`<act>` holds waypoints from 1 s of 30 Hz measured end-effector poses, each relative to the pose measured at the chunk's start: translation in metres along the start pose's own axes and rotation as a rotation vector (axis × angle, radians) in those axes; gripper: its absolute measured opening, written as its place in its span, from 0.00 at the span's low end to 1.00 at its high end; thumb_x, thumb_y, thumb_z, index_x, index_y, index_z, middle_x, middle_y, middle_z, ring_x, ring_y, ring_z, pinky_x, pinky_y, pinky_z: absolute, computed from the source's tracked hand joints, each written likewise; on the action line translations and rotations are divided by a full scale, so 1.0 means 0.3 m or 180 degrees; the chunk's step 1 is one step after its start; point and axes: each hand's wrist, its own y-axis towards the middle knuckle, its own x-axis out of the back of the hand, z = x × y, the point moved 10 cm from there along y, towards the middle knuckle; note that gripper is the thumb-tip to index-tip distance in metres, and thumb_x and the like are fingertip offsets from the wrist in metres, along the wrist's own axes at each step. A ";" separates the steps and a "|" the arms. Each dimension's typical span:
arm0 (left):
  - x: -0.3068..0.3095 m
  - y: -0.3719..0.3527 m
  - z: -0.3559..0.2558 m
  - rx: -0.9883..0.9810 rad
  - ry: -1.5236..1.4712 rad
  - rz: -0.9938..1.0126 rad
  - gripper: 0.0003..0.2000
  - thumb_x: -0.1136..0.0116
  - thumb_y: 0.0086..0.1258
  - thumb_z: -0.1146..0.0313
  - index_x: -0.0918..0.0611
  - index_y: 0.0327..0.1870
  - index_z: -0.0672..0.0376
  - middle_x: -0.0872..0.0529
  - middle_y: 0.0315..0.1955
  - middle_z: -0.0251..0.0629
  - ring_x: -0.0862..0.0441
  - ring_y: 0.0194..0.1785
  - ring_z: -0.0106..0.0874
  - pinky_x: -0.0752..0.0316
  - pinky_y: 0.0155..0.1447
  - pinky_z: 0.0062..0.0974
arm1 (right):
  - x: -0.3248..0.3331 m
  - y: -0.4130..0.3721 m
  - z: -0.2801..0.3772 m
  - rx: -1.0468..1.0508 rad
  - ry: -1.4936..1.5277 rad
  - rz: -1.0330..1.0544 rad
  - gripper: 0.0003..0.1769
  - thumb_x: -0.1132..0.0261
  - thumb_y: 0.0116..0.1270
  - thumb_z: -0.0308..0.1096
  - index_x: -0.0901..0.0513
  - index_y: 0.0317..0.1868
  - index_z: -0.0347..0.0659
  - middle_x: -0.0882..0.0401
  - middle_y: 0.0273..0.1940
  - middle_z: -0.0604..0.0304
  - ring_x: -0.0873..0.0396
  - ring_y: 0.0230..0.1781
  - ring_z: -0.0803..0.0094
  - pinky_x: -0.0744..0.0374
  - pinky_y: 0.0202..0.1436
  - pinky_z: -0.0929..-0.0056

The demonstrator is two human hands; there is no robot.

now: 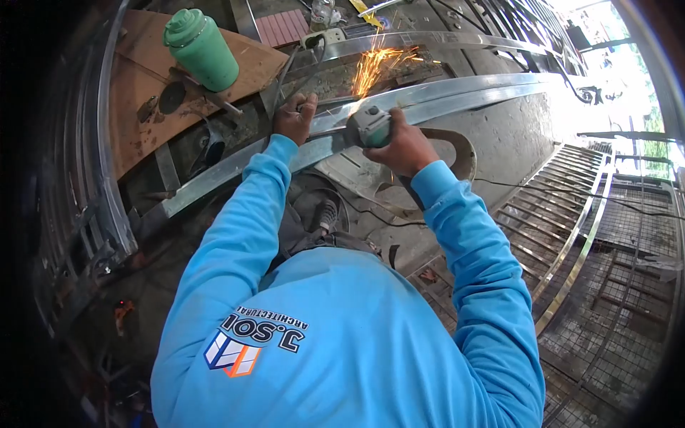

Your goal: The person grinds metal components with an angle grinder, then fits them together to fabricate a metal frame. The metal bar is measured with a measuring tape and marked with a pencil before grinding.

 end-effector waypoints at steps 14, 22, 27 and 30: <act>-0.006 0.003 -0.020 -0.0249 -0.0200 0.0380 0.21 0.39 0.71 0.46 0.15 0.38 0.60 0.16 0.32 0.50 0.18 0.37 0.45 0.24 0.45 0.38 | -0.104 -0.018 0.200 0.0285 0.0048 0.0286 0.50 0.22 0.51 0.48 0.38 0.68 0.36 0.17 0.48 0.35 0.18 0.51 0.39 0.20 0.54 0.49; -0.047 0.014 0.035 0.0056 -0.0213 0.0735 0.21 0.38 0.70 0.46 0.13 0.43 0.58 0.14 0.36 0.53 0.15 0.41 0.47 0.22 0.48 0.39 | -0.121 -0.006 0.231 0.0262 -0.0134 0.0304 0.48 0.23 0.52 0.49 0.38 0.66 0.37 0.16 0.46 0.35 0.18 0.49 0.38 0.19 0.53 0.48; -0.031 0.012 0.003 -0.0346 -0.0106 0.0590 0.21 0.40 0.71 0.46 0.15 0.38 0.59 0.15 0.34 0.52 0.16 0.39 0.48 0.23 0.46 0.41 | -0.098 -0.006 0.193 0.0161 -0.0119 0.0205 0.53 0.23 0.52 0.51 0.40 0.70 0.33 0.17 0.47 0.33 0.18 0.51 0.38 0.20 0.55 0.50; -0.021 0.013 -0.012 -0.0540 0.0018 0.0478 0.21 0.40 0.72 0.46 0.17 0.36 0.59 0.17 0.33 0.51 0.17 0.38 0.49 0.23 0.45 0.42 | -0.026 0.001 0.049 -0.0136 -0.0282 0.0013 0.57 0.23 0.51 0.52 0.42 0.72 0.29 0.17 0.50 0.33 0.18 0.53 0.40 0.20 0.58 0.53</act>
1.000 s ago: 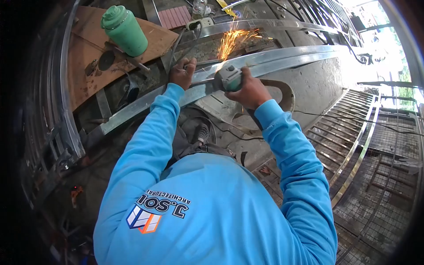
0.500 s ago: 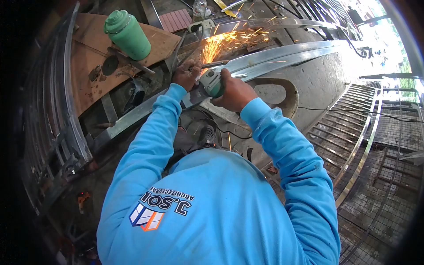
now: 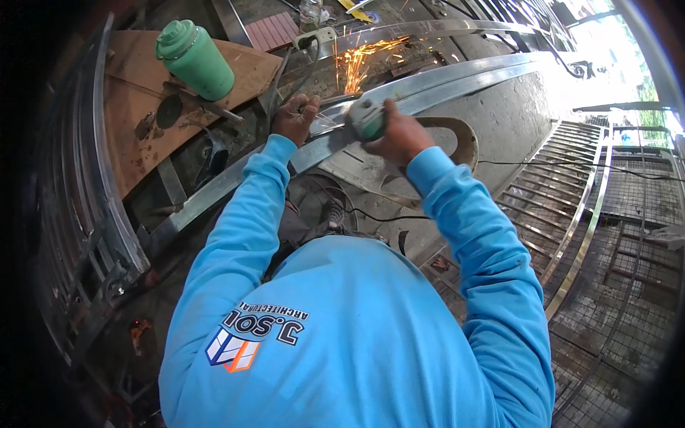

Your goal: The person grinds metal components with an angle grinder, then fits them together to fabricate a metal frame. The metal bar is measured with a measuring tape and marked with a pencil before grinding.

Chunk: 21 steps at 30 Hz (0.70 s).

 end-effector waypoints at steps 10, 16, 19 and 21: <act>-0.001 -0.003 0.008 -0.0012 0.0163 -0.0083 0.20 0.39 0.72 0.49 0.18 0.34 0.61 0.19 0.33 0.50 0.19 0.36 0.49 0.24 0.42 0.41 | 0.016 0.039 -0.026 -0.0114 0.0051 0.0058 0.57 0.25 0.51 0.51 0.42 0.72 0.26 0.19 0.52 0.30 0.19 0.56 0.40 0.22 0.61 0.55; 0.003 -0.007 0.025 0.0381 -0.0224 -0.0139 0.20 0.38 0.72 0.51 0.19 0.33 0.63 0.20 0.28 0.49 0.22 0.30 0.41 0.25 0.40 0.38 | -0.042 -0.020 0.114 -0.0043 0.0240 0.0363 0.52 0.25 0.53 0.48 0.41 0.70 0.29 0.18 0.49 0.31 0.19 0.52 0.38 0.20 0.57 0.51; -0.025 -0.005 0.108 0.0750 -0.0404 -0.0028 0.21 0.38 0.72 0.49 0.19 0.34 0.63 0.21 0.25 0.48 0.25 0.29 0.37 0.26 0.39 0.37 | -0.026 -0.001 -0.031 -0.0223 0.0354 0.0082 0.55 0.24 0.51 0.51 0.41 0.70 0.29 0.19 0.51 0.30 0.19 0.53 0.38 0.20 0.59 0.53; -0.009 -0.007 0.090 0.0694 -0.0303 -0.0093 0.22 0.38 0.71 0.48 0.18 0.34 0.62 0.21 0.25 0.48 0.26 0.29 0.37 0.26 0.38 0.37 | 0.009 0.020 -0.170 -0.0383 0.0318 -0.0307 0.56 0.22 0.49 0.50 0.40 0.71 0.30 0.18 0.49 0.30 0.17 0.51 0.38 0.20 0.58 0.53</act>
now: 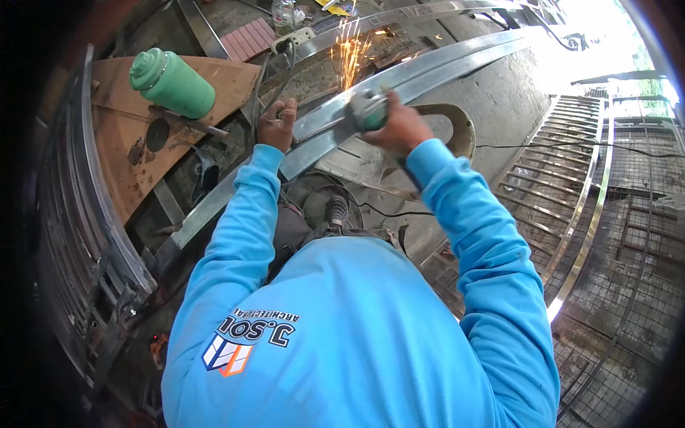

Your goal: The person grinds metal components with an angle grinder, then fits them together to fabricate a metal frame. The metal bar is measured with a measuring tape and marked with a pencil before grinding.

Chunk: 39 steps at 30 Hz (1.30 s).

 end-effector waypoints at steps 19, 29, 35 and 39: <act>0.007 -0.006 -0.022 0.0078 0.0134 0.0033 0.22 0.39 0.72 0.46 0.18 0.35 0.62 0.21 0.22 0.47 0.25 0.27 0.36 0.26 0.37 0.37 | -0.098 -0.080 0.169 0.0353 -0.0086 0.0233 0.58 0.25 0.54 0.51 0.45 0.76 0.31 0.18 0.49 0.34 0.17 0.52 0.42 0.20 0.58 0.53; 0.025 -0.013 -0.073 -0.0139 0.0342 -0.0191 0.23 0.38 0.71 0.46 0.19 0.33 0.61 0.23 0.21 0.47 0.27 0.26 0.37 0.26 0.36 0.36 | -0.003 -0.037 0.002 -0.0024 0.0076 -0.0163 0.57 0.23 0.52 0.50 0.43 0.73 0.30 0.19 0.50 0.28 0.18 0.52 0.37 0.20 0.58 0.53; 0.014 0.000 -0.045 -0.0109 0.0290 -0.0078 0.23 0.40 0.72 0.45 0.19 0.31 0.61 0.25 0.19 0.47 0.30 0.25 0.36 0.27 0.35 0.36 | -0.163 -0.169 0.248 0.0239 0.0055 0.0398 0.56 0.23 0.52 0.47 0.44 0.75 0.35 0.18 0.47 0.32 0.18 0.49 0.38 0.20 0.56 0.51; 0.016 -0.004 -0.067 -0.0168 0.0192 -0.0064 0.22 0.39 0.72 0.47 0.19 0.31 0.61 0.26 0.18 0.44 0.33 0.25 0.33 0.28 0.34 0.35 | -0.120 -0.174 0.187 0.0109 0.0283 0.0228 0.55 0.23 0.52 0.47 0.43 0.74 0.37 0.17 0.45 0.33 0.17 0.47 0.38 0.19 0.53 0.50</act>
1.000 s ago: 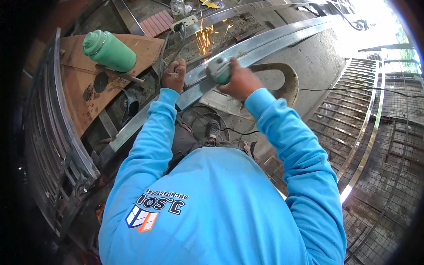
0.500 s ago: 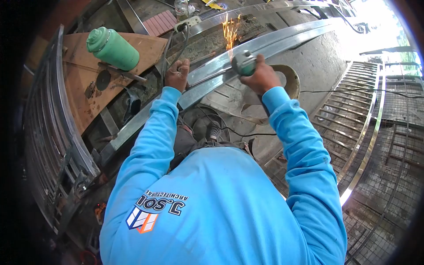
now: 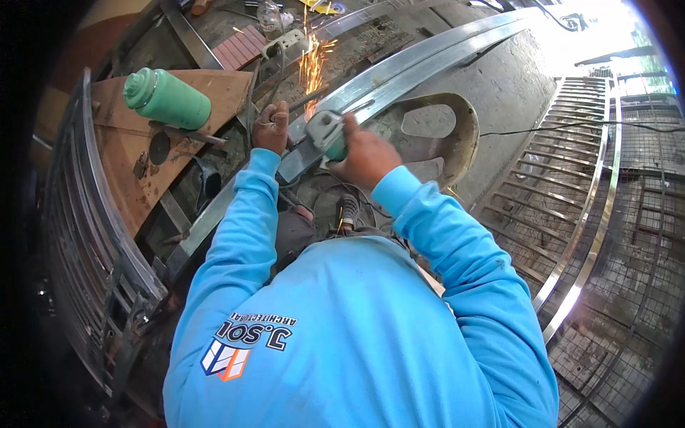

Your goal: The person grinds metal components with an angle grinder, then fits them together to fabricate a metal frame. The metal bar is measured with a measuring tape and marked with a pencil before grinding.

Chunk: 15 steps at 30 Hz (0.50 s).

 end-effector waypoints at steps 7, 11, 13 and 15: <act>-0.001 -0.004 0.015 0.0056 0.0074 -0.0088 0.23 0.39 0.72 0.46 0.20 0.31 0.61 0.26 0.18 0.43 0.30 0.25 0.32 0.28 0.34 0.35 | 0.200 0.114 -0.294 -0.0541 -0.0093 -0.0415 0.60 0.24 0.51 0.51 0.44 0.75 0.27 0.20 0.53 0.29 0.20 0.56 0.39 0.22 0.62 0.55; -0.002 -0.004 0.005 0.0062 0.0077 -0.0058 0.23 0.39 0.72 0.46 0.20 0.30 0.61 0.26 0.18 0.44 0.30 0.24 0.32 0.28 0.34 0.35 | 0.169 0.119 -0.258 -0.0195 -0.0137 -0.0626 0.55 0.22 0.50 0.49 0.41 0.71 0.32 0.19 0.48 0.29 0.18 0.52 0.38 0.21 0.58 0.53; -0.008 -0.011 0.026 0.0187 0.0059 0.0010 0.24 0.40 0.72 0.46 0.21 0.29 0.61 0.26 0.17 0.42 0.30 0.24 0.31 0.29 0.33 0.34 | 0.093 0.102 -0.177 -0.0039 -0.0031 -0.0358 0.55 0.22 0.50 0.49 0.41 0.72 0.33 0.19 0.49 0.29 0.18 0.52 0.38 0.21 0.58 0.52; -0.017 -0.003 0.066 0.0282 0.0039 0.0015 0.25 0.41 0.73 0.45 0.22 0.27 0.62 0.27 0.16 0.37 0.29 0.25 0.26 0.30 0.32 0.31 | 0.028 0.080 -0.070 0.0080 -0.0001 0.0010 0.57 0.23 0.51 0.50 0.43 0.74 0.32 0.19 0.50 0.30 0.18 0.53 0.39 0.21 0.59 0.52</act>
